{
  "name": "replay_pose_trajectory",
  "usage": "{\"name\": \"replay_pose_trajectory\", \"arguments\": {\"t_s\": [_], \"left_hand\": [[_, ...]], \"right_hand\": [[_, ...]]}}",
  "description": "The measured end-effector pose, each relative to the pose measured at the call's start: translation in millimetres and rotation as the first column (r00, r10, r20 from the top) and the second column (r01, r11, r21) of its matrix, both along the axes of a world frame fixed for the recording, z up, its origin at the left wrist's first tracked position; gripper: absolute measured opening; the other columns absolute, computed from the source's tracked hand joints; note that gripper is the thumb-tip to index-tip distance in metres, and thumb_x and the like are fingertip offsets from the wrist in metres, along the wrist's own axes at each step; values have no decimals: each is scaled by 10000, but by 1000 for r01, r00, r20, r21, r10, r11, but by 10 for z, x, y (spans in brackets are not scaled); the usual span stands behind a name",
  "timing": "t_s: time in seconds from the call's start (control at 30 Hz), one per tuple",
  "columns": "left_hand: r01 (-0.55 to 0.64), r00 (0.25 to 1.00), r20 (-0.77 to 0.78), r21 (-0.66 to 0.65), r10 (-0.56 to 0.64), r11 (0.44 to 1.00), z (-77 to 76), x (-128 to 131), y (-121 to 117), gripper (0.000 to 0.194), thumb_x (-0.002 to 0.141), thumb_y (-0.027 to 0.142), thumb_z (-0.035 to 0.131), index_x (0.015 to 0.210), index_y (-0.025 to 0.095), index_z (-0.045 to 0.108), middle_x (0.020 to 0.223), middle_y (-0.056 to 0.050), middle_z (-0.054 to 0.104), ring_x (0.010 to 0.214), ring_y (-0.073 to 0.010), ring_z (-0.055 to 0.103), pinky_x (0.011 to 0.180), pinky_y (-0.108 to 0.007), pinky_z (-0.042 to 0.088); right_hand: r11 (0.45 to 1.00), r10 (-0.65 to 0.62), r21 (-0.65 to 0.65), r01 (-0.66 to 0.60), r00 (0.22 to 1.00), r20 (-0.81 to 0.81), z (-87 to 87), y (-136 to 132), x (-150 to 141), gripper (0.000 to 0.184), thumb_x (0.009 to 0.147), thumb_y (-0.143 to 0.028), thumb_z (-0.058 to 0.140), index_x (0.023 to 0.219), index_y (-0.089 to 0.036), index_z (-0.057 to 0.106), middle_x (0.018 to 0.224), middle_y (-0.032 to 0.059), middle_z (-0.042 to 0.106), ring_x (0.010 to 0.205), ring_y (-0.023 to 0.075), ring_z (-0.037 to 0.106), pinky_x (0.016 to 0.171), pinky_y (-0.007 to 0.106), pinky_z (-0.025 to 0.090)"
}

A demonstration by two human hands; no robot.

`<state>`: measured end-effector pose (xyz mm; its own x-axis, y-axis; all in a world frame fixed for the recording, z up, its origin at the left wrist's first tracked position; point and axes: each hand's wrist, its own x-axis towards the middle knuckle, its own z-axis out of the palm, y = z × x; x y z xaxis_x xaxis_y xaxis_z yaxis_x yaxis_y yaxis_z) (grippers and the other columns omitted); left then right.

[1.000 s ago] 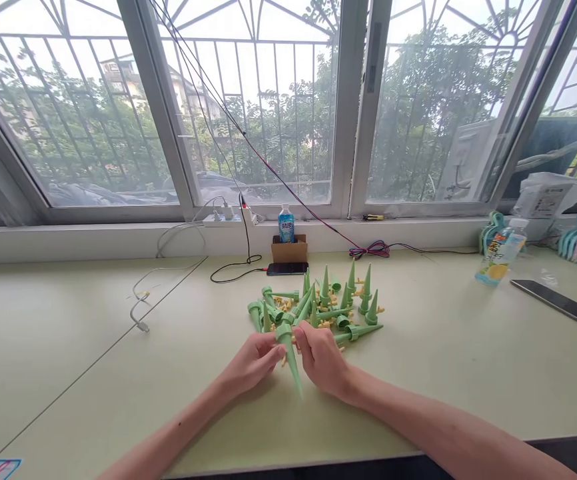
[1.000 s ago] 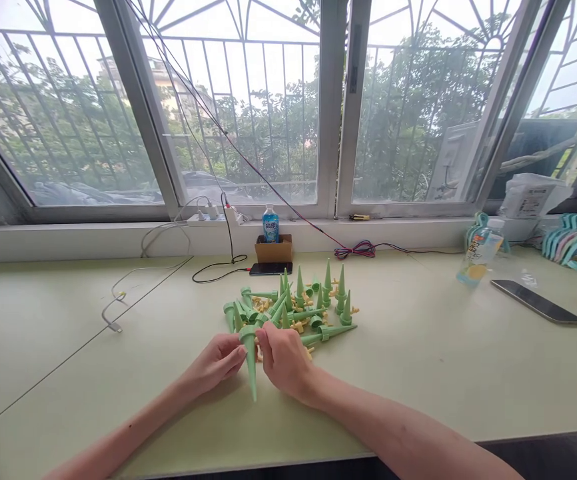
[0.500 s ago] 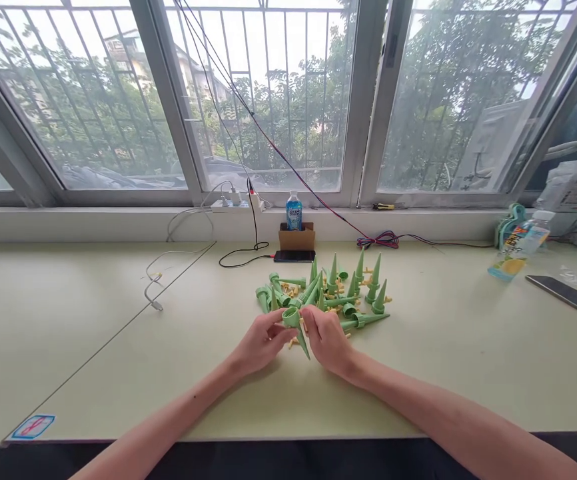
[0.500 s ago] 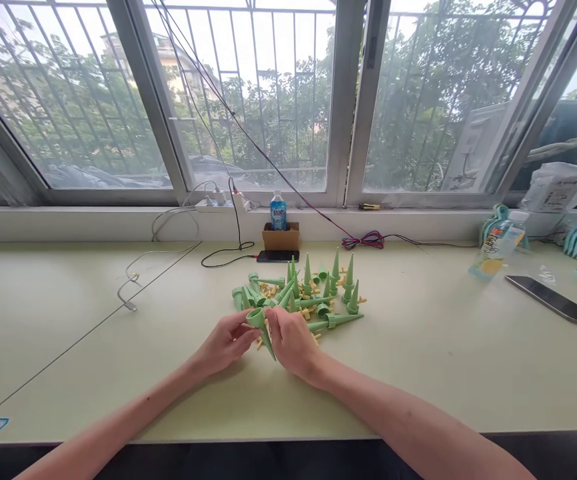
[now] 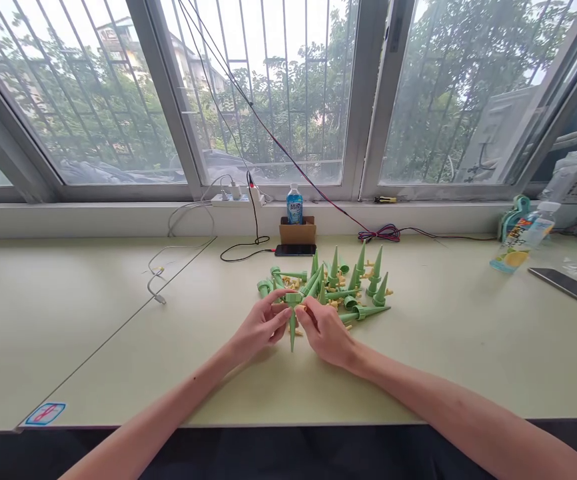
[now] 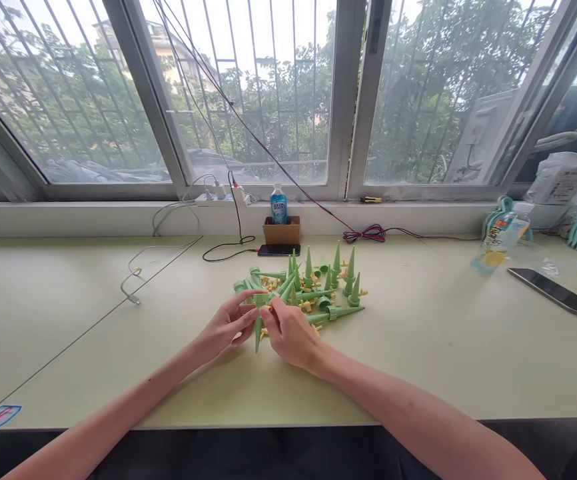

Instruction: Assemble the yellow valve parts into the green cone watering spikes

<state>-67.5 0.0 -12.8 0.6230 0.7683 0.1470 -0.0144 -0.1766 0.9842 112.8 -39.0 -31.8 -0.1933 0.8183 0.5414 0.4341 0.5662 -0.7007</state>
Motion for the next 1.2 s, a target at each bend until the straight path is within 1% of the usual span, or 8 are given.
{"name": "replay_pose_trajectory", "arguments": {"t_s": [0.1, 0.23, 0.43, 0.7, 1.07, 1.2], "left_hand": [[-1, 1000, -10, -11, 1, 1000, 13, 5, -12, 541, 918, 475, 610, 1351, 189, 457, 672, 51, 514, 436, -29, 348, 399, -174, 259], [-19, 1000, -13, -20, 18, 1000, 25, 15, -30, 555, 898, 481, 635, 1332, 172, 479, 634, 71, 461, 428, -27, 333, 395, -174, 242], [-24, 999, -36, -19, 23, 1000, 27, 12, -23, 527, 898, 492, 628, 1297, 169, 509, 607, 84, 419, 422, -29, 327, 395, -178, 239], [-41, 998, -44, -42, 39, 998, 31, 12, -17, 552, 881, 508, 639, 1280, 153, 504, 589, 92, 409, 412, -29, 315, 391, -182, 232], [-44, 998, -38, -43, 42, 998, 10, 14, -9, 560, 868, 523, 650, 1270, 161, 506, 587, 92, 410, 416, -30, 305, 395, -182, 230], [-67, 997, -44, -48, 65, 997, 29, 10, -7, 580, 862, 538, 648, 1279, 169, 487, 598, 81, 445, 424, -39, 328, 397, -178, 229]], "right_hand": [[1000, -11, -15, 11, 1000, -28, 12, -4, -6, 290, 1001, -344, 405, 741, -217, 389, 553, -74, 387, 471, 96, 328, 495, 226, 260], [1000, -24, -18, 24, 999, -47, 22, -8, -5, 294, 973, -319, 438, 706, -215, 371, 548, -76, 362, 476, 89, 315, 491, 231, 249], [999, -29, -21, 28, 999, -27, 33, -17, 4, 299, 963, -303, 455, 693, -211, 363, 550, -74, 369, 482, 86, 314, 495, 228, 251], [1000, -29, 8, 29, 1000, -5, 24, -4, 12, 290, 963, -298, 456, 700, -213, 369, 545, -71, 390, 478, 89, 323, 496, 228, 248], [999, -30, 13, 30, 1000, 9, 13, 6, 14, 290, 971, -300, 450, 706, -214, 367, 544, -69, 409, 471, 90, 329, 496, 226, 253], [1000, -24, 18, 24, 1000, 20, 12, 14, 28, 305, 987, -321, 448, 709, -209, 392, 548, -68, 416, 474, 88, 336, 498, 221, 259]]}}
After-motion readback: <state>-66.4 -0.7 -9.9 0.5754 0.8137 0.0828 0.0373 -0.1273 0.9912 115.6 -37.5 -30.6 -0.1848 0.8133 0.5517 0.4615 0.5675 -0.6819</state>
